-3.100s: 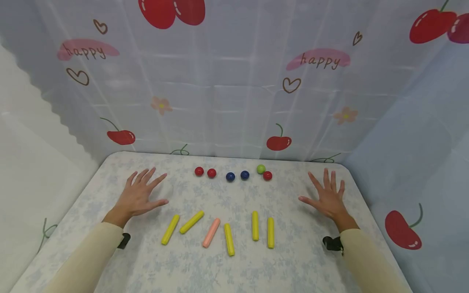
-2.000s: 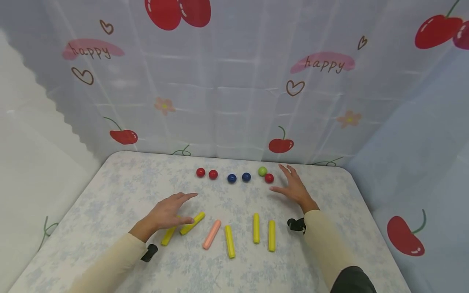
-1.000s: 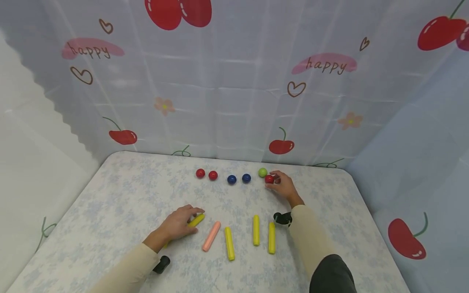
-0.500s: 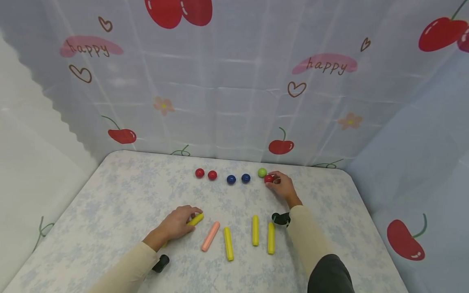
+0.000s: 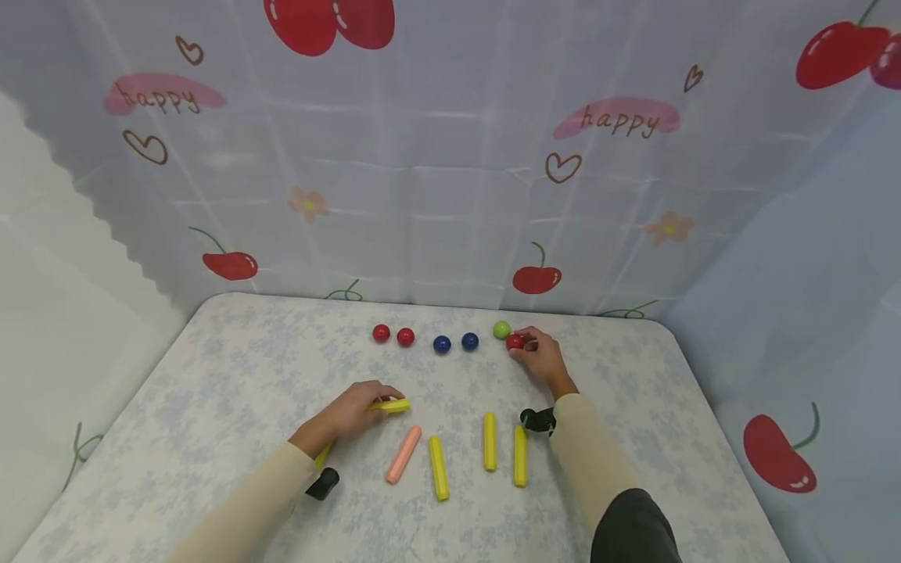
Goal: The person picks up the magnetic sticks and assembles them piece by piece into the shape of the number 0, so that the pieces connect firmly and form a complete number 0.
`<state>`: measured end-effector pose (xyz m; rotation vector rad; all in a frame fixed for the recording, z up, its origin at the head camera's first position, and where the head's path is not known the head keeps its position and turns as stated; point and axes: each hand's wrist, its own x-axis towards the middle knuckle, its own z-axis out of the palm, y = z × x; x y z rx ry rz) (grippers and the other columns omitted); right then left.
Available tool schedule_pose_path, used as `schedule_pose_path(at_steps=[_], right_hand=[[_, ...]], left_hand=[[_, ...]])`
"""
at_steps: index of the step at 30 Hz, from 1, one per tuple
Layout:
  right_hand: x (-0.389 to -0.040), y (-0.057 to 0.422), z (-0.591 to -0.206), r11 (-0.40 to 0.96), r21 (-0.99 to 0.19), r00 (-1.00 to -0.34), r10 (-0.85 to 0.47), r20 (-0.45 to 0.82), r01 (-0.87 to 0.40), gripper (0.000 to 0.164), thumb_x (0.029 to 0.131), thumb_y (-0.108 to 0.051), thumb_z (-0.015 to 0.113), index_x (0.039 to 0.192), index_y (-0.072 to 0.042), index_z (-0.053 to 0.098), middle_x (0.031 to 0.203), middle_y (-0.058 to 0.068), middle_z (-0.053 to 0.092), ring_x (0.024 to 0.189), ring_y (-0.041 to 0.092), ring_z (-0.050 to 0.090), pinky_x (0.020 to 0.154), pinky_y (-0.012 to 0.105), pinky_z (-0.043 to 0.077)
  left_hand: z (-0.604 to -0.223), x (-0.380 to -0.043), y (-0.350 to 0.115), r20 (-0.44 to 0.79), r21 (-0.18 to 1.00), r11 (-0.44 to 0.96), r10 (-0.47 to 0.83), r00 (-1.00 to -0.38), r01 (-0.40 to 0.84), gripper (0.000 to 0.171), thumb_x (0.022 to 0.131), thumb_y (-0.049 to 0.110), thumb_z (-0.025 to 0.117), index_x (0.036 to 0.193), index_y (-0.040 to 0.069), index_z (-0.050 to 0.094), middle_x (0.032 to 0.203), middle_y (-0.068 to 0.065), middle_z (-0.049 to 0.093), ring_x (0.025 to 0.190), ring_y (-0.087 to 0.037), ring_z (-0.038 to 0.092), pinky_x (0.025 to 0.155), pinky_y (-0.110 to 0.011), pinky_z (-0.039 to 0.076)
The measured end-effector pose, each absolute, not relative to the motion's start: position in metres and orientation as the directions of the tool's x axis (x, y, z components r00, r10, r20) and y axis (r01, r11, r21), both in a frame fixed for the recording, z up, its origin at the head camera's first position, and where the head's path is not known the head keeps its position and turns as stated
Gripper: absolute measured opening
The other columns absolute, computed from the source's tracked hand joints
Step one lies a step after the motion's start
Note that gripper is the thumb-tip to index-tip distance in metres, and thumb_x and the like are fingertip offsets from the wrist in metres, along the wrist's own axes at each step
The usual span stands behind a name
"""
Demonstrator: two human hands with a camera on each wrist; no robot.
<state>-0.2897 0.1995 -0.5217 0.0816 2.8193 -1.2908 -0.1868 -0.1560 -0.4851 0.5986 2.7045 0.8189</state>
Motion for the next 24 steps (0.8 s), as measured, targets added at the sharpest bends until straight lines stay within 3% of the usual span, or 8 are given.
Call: schedule_pose_path(at_steps=[12,24], right_hand=[[-0.286,0.200,-0.524,0.627,-0.777,-0.999,0.035,-0.034,0.048,0.038,0.087,-0.014,0.073,0.122,-0.005,0.061,0.122,0.018,0.058,0.106,0.032,0.055,0.092,0.046,0.046],[-0.285,0.200,-0.524,0.611,-0.791,-0.999,0.037,-0.021,0.040,0.038,0.087,-0.014,0.073,0.122,-0.006,0.062,0.121,0.017,0.060,0.104,0.030,0.055,0.090,0.045,0.047]], left_hand=[[-0.476,-0.251,-0.105,-0.196,0.608,0.743,0.483,-0.853,0.280,0.031,0.087,-0.004,0.066,0.110,0.015,0.072,0.104,-0.002,0.066,0.097,-0.019,0.057,0.092,-0.037,0.049],[-0.499,-0.279,-0.085,-0.212,0.690,0.709,0.389,-0.896,0.144,0.026,0.087,0.005,0.070,0.112,0.013,0.073,0.109,-0.003,0.066,0.096,-0.018,0.057,0.091,-0.036,0.048]])
